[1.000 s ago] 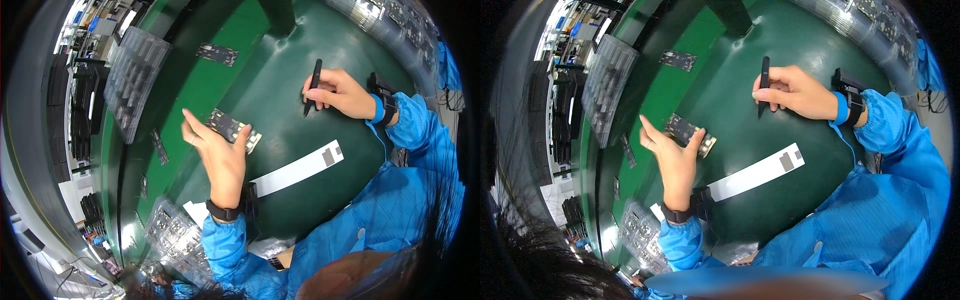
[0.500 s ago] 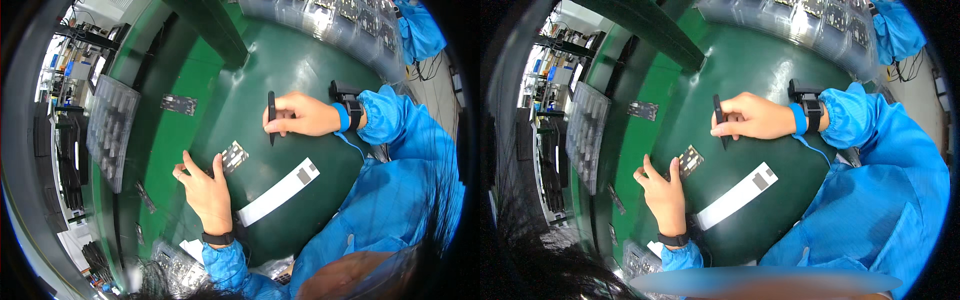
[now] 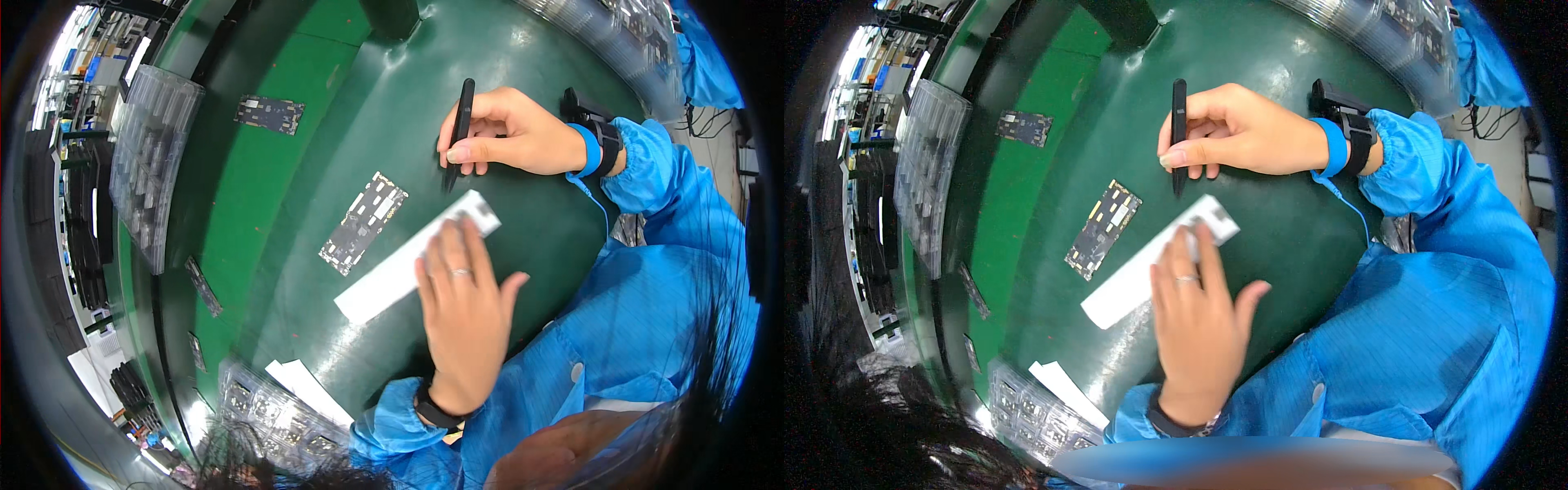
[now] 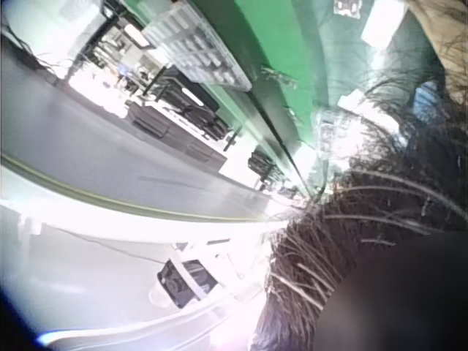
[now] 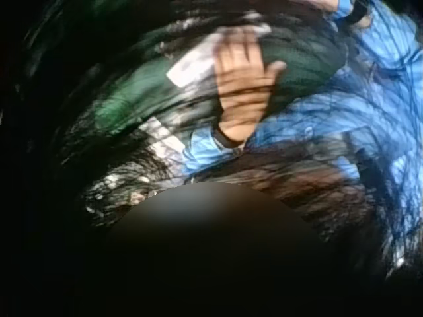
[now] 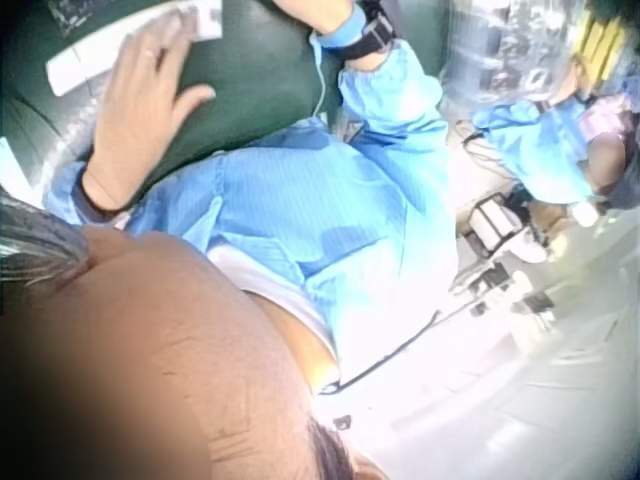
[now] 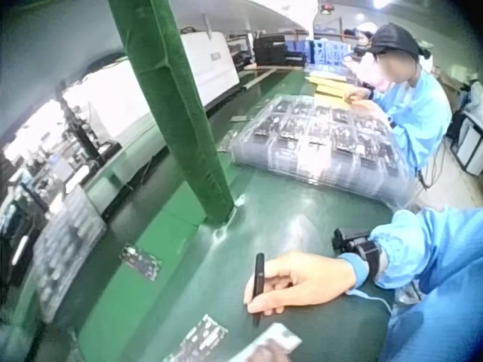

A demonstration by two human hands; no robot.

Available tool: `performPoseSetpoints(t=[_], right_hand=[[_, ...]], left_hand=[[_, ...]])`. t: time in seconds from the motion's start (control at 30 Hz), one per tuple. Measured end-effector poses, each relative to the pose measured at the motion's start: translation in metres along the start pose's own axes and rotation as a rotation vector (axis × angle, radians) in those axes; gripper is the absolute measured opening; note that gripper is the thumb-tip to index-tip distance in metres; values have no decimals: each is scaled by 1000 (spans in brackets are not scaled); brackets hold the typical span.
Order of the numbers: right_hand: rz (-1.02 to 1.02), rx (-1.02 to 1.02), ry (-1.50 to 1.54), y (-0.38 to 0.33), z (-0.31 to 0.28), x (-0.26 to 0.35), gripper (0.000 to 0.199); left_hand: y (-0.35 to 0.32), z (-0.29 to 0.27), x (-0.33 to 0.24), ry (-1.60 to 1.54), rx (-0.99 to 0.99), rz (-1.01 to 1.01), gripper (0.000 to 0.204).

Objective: Manually assembling and inspecting small electronic circuit boards on a factory production line.

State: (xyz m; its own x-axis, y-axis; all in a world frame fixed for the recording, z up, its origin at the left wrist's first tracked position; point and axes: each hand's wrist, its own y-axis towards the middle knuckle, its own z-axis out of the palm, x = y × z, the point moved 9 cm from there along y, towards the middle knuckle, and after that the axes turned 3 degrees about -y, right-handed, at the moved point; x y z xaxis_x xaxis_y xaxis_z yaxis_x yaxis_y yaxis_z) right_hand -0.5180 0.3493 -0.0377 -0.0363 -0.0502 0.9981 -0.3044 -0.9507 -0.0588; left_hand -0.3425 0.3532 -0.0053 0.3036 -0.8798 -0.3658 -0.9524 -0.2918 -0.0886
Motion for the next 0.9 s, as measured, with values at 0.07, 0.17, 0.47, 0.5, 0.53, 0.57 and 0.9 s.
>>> performPoseSetpoints(t=[0.07, 0.17, 0.47, 0.5, 0.53, 0.57, 0.9], right_hand=[[-30, 24, -8, 2, 6, 4, 18], [-92, 83, -66, 8, 19, 9, 16], [-66, 160, -227, 0, 27, 4, 16], [-60, 164, -232, 0, 27, 3, 16], [-103, 165, -264, 0, 27, 4, 17], [-146, 165, -295, -1, 28, 7, 18], [-82, 133, -120, 11, 31, 12, 20]], left_hand=[[4, 0, 13, 31, -65, -45, 86], [-2, 5, 8, 20, -96, -54, 85], [-8, 19, -12, 143, -63, -56, 88], [-8, 20, -12, 140, -61, -53, 89], [-7, 21, -12, 135, -63, -57, 89], [-7, 22, -12, 146, -77, -52, 89], [-7, 16, -19, 174, -166, -39, 83]])
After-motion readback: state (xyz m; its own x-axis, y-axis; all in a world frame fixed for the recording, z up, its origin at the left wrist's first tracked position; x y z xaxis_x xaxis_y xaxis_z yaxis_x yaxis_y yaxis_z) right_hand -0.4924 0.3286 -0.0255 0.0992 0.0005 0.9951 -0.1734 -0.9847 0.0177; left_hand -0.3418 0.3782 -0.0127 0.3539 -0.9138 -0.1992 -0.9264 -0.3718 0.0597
